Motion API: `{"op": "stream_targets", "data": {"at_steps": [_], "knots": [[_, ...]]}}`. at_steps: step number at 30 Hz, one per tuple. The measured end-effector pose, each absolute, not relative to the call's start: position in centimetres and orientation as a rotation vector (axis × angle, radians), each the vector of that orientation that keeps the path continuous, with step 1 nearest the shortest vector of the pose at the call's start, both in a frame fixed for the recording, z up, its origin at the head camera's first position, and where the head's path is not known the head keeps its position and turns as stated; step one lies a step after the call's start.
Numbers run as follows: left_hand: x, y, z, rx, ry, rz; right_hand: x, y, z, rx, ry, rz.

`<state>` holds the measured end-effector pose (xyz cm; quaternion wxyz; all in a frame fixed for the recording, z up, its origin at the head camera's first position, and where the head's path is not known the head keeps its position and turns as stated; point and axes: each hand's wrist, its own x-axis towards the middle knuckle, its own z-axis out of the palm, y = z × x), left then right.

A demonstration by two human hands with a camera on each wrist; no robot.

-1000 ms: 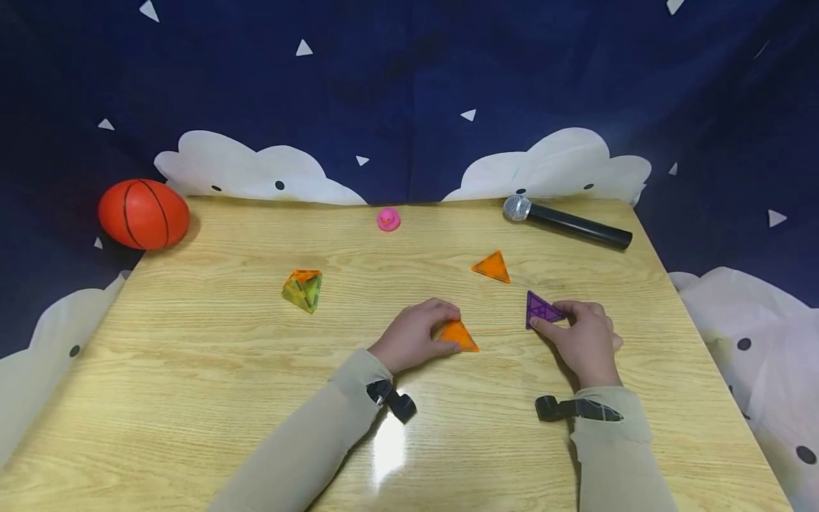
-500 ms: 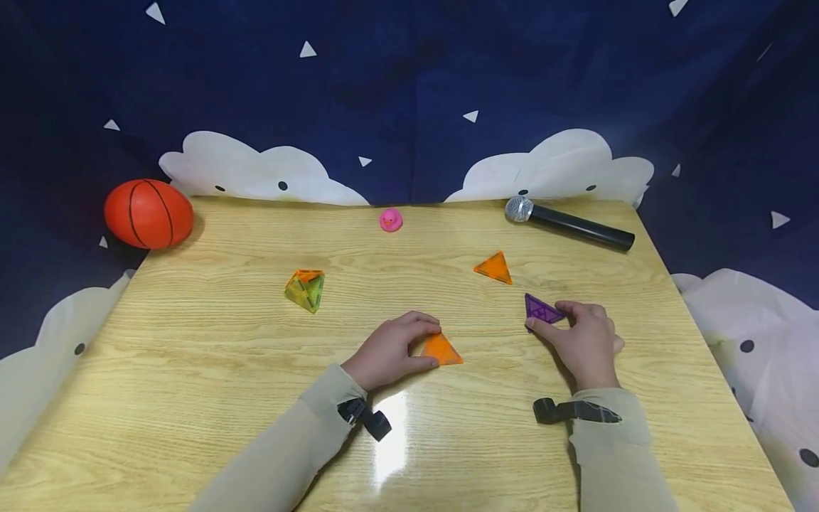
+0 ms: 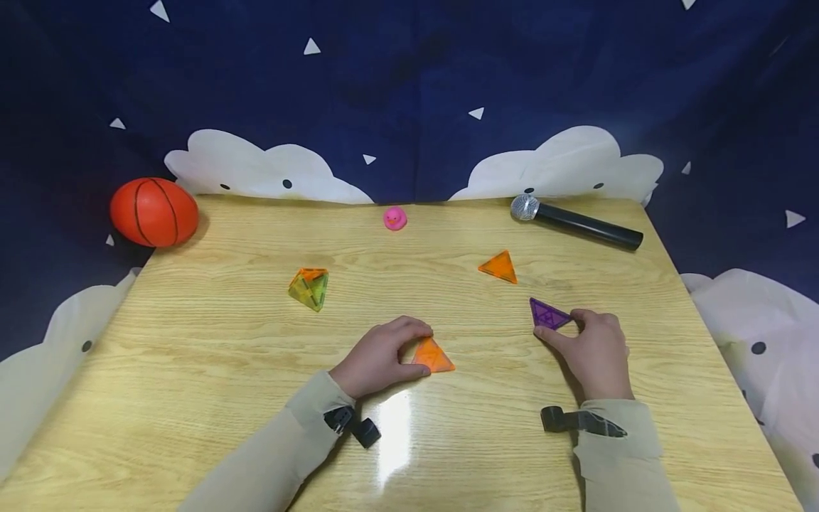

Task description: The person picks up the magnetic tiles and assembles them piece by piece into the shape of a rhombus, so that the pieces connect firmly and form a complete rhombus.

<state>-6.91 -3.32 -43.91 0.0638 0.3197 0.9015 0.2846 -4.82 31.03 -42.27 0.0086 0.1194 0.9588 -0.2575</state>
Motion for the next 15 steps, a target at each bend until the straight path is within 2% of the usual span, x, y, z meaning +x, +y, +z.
{"op": "stream_targets", "data": {"at_steps": [15], "knots": [[-6.89, -3.16, -43.87, 0.95, 2.725, 0.867, -5.16, 31.15, -42.55, 0.347, 2.932, -0.928]]}}
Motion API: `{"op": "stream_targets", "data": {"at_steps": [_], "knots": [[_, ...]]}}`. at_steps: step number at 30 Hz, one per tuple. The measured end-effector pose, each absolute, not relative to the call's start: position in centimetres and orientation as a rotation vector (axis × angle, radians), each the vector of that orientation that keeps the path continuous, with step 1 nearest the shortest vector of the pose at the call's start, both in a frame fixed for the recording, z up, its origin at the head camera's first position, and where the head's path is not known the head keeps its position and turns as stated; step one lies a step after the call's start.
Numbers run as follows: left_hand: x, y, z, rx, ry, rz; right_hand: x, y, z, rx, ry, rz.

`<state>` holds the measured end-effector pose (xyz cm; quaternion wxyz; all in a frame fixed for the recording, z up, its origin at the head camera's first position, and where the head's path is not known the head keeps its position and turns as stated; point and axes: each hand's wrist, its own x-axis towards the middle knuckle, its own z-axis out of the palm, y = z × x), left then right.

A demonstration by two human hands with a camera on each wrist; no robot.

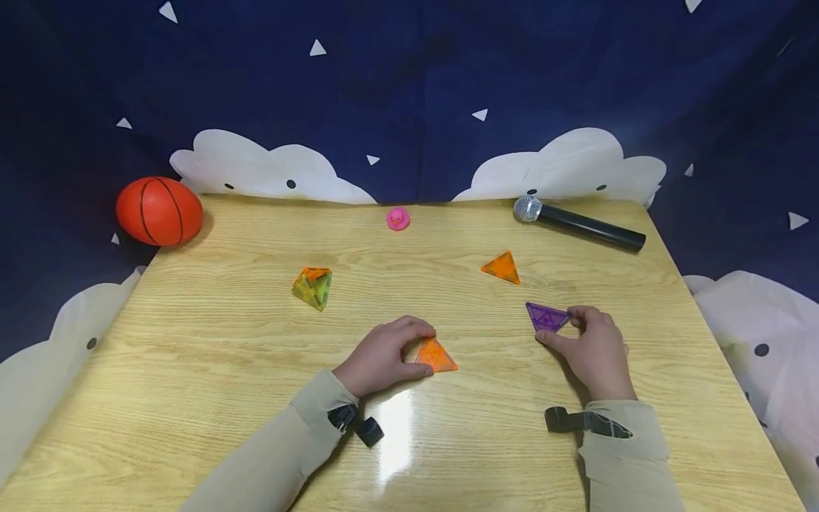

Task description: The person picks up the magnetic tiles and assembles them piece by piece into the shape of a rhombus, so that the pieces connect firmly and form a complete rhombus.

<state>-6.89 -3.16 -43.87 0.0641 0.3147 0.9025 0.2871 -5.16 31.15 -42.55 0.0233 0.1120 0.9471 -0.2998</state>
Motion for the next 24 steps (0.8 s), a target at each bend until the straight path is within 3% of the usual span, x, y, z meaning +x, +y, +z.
{"op": "stream_targets", "data": {"at_steps": [24], "knots": [[-6.8, -3.1, -43.7, 0.902, 2.729, 0.856, -5.0, 27.7, -43.0, 0.167, 2.974, -1.105]]}}
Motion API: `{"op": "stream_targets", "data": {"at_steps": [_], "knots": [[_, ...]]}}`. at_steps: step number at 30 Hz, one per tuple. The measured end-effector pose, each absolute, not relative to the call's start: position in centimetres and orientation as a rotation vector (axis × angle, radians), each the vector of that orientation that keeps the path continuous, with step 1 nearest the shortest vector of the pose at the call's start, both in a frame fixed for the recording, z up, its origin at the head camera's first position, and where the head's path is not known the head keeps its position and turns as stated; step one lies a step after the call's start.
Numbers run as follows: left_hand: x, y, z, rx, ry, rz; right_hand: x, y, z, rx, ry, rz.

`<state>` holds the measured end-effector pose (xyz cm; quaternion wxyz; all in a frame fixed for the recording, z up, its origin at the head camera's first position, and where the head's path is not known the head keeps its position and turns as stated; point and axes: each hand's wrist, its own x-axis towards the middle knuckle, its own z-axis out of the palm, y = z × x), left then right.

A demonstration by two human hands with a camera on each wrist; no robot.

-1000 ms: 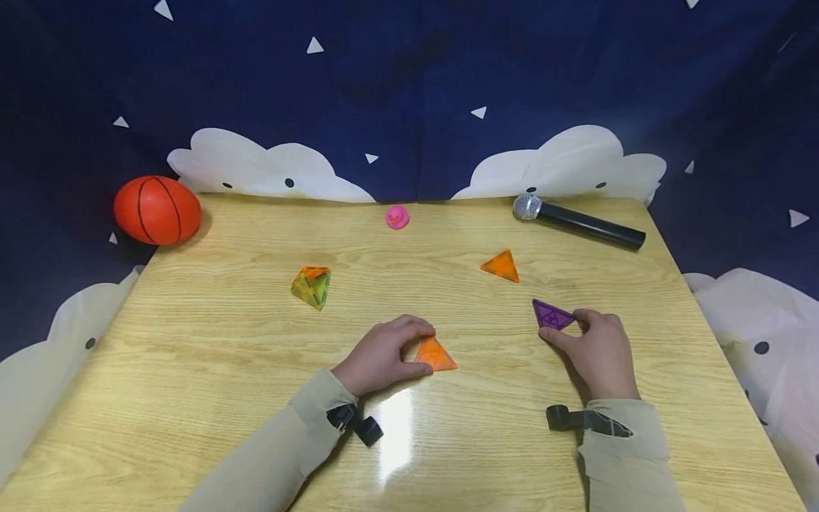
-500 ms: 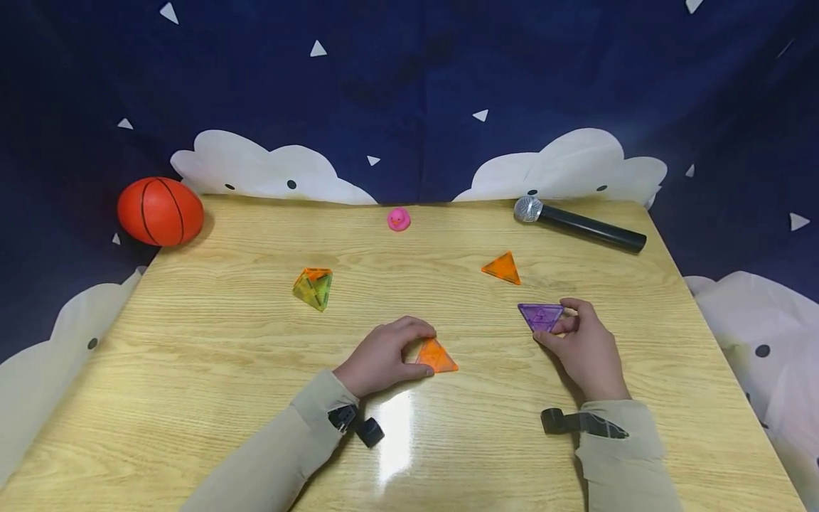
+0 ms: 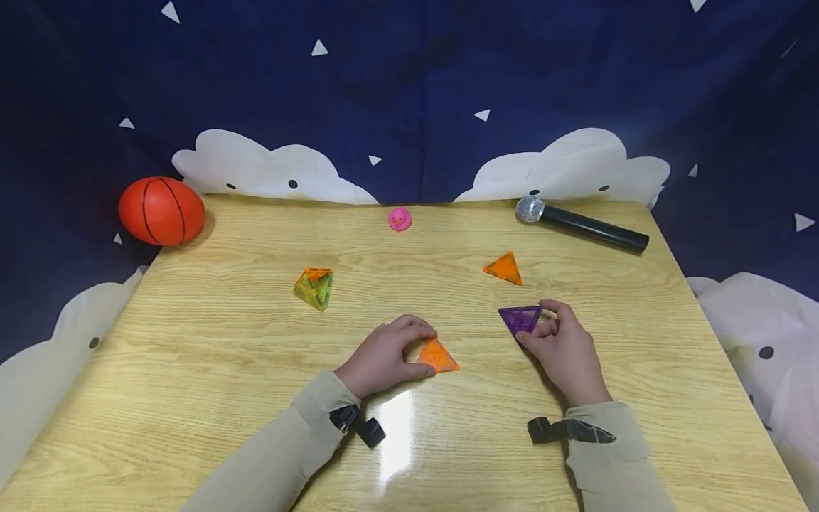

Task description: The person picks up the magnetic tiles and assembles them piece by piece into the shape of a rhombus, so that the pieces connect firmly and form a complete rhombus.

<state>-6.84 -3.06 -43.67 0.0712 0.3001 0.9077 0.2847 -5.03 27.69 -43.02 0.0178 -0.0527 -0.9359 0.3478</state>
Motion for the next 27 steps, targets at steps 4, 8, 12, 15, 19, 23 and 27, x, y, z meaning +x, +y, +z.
{"op": "stream_targets", "data": {"at_steps": [4, 8, 12, 15, 19, 23, 27], "knots": [[-6.9, -3.0, -43.7, 0.904, 2.73, 0.853, -4.9, 27.1, -43.1, -0.109, -2.909, 1.034], [-6.9, -3.0, -43.6, 0.905, 2.733, 0.855, -4.7, 26.5, -43.1, -0.058, -2.905, 1.018], [-6.9, -3.0, -43.7, 0.904, 2.734, 0.853, -4.5, 25.9, -43.1, -0.022, -2.901, 1.052], [-6.9, -3.0, -43.8, 0.905, 2.737, 0.849, -4.4, 25.3, -43.1, 0.006, -2.901, 1.074], [-6.9, -3.0, -43.8, 0.908, 2.741, 0.848, -4.2, 24.6, -43.1, 0.032, -2.911, 1.098], [-6.9, -3.0, -43.8, 0.907, 2.743, 0.85, -4.2, 24.0, -43.2, 0.03, -2.911, 1.123], [-6.9, -3.0, -43.7, 0.908, 2.741, 0.854, -4.1, 23.5, -43.3, 0.014, -2.898, 1.136]]}}
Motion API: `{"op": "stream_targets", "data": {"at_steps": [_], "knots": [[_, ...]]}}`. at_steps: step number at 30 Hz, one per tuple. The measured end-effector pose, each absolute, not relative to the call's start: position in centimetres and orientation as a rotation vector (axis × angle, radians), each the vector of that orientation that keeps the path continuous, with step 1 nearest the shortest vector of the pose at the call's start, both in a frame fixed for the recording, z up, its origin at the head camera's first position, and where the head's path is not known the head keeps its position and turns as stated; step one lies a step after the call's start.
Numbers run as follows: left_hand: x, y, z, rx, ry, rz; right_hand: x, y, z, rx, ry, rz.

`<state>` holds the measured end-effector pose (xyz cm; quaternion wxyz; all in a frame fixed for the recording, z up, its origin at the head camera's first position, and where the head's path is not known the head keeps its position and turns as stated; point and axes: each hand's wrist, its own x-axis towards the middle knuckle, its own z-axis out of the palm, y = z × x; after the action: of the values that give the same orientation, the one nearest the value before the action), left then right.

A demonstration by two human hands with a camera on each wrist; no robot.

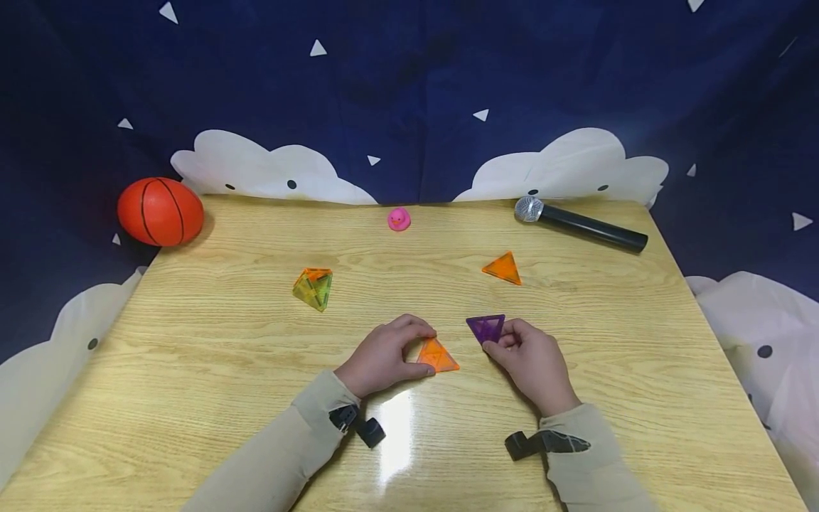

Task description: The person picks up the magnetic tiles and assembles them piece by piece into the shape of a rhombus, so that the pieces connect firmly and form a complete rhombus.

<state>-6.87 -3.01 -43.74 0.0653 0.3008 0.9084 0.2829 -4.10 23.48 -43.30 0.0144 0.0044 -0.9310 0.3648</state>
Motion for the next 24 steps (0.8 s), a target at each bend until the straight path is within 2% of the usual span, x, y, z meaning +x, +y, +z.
{"op": "stream_targets", "data": {"at_steps": [24], "knots": [[-7.0, -2.9, -43.7, 0.923, 2.751, 0.831, -3.4, 20.9, -43.6, 0.049, -2.891, 1.188]]}}
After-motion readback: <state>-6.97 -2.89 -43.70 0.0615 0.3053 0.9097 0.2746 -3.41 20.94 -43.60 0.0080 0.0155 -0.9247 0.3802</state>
